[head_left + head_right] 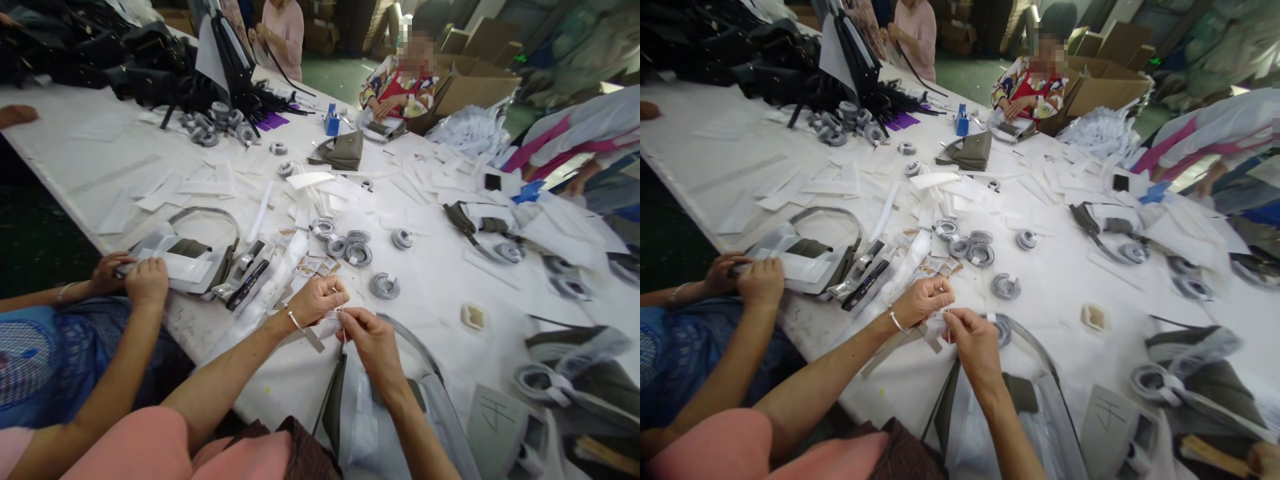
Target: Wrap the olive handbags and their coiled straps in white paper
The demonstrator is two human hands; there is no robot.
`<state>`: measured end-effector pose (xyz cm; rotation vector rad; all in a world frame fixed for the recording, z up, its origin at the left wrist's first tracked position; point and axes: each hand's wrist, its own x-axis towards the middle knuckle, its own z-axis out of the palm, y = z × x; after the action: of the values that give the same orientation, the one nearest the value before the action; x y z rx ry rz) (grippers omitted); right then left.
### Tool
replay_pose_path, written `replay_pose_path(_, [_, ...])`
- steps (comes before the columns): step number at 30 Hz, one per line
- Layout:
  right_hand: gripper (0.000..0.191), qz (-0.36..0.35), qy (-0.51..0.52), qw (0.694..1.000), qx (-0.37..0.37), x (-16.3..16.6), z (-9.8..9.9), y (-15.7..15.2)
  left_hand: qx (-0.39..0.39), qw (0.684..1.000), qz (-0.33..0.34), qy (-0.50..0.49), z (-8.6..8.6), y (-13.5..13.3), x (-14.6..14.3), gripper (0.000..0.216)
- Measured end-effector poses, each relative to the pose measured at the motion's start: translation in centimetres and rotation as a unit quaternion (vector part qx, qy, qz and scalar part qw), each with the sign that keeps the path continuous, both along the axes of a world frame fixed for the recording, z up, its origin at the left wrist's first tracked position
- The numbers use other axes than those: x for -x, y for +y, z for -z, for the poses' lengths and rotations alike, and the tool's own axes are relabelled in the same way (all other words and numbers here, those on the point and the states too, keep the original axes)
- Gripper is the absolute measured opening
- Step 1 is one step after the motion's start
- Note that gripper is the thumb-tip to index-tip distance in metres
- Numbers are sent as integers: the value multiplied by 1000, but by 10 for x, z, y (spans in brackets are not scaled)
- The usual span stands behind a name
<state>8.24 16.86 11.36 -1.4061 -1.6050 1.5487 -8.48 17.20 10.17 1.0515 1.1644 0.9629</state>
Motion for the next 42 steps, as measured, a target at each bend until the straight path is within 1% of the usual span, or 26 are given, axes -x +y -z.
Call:
replay_pose_path(2, [27,-7,-61,995,-82,-4,1,-2,19,999,11,-29,5,-3,1,40])
replay_pose_path(4, [26,5,-89,988,-128,-9,1,-2,26,997,30,-63,8,-6,2,40])
replay_pose_path(5, [28,21,-90,987,-129,-12,0,-2,24,996,40,-75,9,-7,3,40])
replay_pose_path(8, [35,59,-82,990,-100,-20,-1,1,14,995,68,-76,12,-9,5,41])
replay_pose_path(9, [35,56,-83,990,-97,-23,-1,2,11,995,74,-71,12,-9,6,39])
replay_pose_path(11, [34,23,-94,991,-97,-27,-1,3,8,995,78,-65,13,-9,6,36])
replay_pose_path(12, [33,1,-98,991,-85,-28,0,3,8,995,73,-69,14,-9,5,34])
replay_pose_path(13, [33,-22,-96,994,-56,-29,0,2,8,995,64,-81,14,-9,4,34])
replay_pose_path(15, [33,-57,-61,996,45,-32,1,-2,19,991,49,-122,16,-10,0,35])
replay_pose_path(17, [34,-67,17,986,150,-34,3,-8,33,986,43,-158,19,-11,-6,37])
replay_pose_path(19, [34,-42,116,969,216,-35,6,-14,41,984,38,-170,21,-13,-11,39])
replay_pose_path(21, [33,2,206,945,253,-36,7,-19,44,984,38,-170,23,-15,-15,41])
replay_pose_path(23, [31,39,267,921,280,-37,7,-22,51,981,60,-180,24,-17,-19,45])
replay_pose_path(25, [29,52,300,905,296,-38,6,-22,70,971,108,-201,24,-19,-21,51])
replay_pose_path(27, [25,53,319,896,303,-40,5,-20,95,959,167,-210,25,-21,-23,53])
replay_pose_path(29, [25,52,328,895,297,-44,6,-18,120,949,214,-197,28,-22,-26,51])
replay_pose_path(30, [27,52,328,901,279,-46,8,-17,129,948,224,-188,30,-23,-27,49])
replay_pose_path(33, [31,61,305,929,202,-53,14,-17,131,956,200,-172,39,-24,-29,47])
replay_pose_path(35, [28,69,299,933,188,-56,19,-20,122,961,175,-176,45,-25,-31,46])
replay_pose_path(37, [25,83,318,920,214,-56,23,-24,117,961,163,-192,50,-26,-36,45])
replay_pose_path(40, [40,134,340,898,247,-52,26,-27,122,957,147,-217,55,-29,-48,46])
replay_pose_path(42, [45,189,325,894,242,-51,26,-25,132,953,138,-235,60,-30,-55,48])
